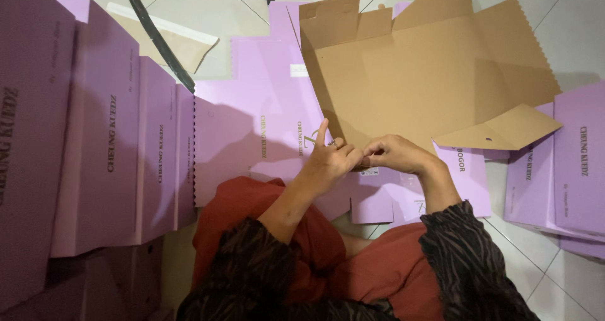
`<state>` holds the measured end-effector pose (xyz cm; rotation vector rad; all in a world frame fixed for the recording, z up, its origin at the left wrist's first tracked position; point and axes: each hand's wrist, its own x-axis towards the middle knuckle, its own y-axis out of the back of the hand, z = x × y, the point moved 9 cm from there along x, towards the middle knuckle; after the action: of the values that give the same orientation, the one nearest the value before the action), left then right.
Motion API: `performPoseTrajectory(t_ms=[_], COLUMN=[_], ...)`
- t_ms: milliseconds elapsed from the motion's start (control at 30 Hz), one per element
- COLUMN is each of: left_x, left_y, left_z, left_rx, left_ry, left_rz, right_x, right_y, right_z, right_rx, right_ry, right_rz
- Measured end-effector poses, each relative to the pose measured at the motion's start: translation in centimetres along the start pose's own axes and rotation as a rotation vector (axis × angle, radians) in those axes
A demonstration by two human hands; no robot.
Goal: The person sits on the floor and folds flat die-cut cardboard blanks into pink shoe boxes, pressing the tabs and corners to form each box by hand. Finished boxes are placed onto a growing stack beside them, and a new flat blank is picked up to repeat the process.
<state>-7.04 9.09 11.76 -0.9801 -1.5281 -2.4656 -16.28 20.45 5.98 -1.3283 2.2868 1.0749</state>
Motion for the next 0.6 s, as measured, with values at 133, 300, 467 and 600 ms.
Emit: performPoseTrajectory(t_ms=[133, 300, 467, 600], left_x=[0.0, -0.1, -0.6, -0.8], left_y=[0.4, 0.3, -0.9, -1.0], left_z=[0.2, -0.2, -0.5, 0.0], left_rx=[-0.01, -0.033, -0.104, -0.047], left_ry=[0.003, 0.052, 0.1, 0.047], left_rz=[0.026, 0.012, -0.01, 0.045], right_x=[0.5, -0.6, -2.0, -2.1], right_y=[-0.7, -0.6, -1.0, -1.1], right_z=[-0.5, -2.8, -2.7, -1.8], right_rx=[-0.088, -0.381, -0.373, -0.338], right_ry=[-0.032, 0.146, 0.199, 0.111], right_rz=[0.041, 0.297, 0.462, 0.496])
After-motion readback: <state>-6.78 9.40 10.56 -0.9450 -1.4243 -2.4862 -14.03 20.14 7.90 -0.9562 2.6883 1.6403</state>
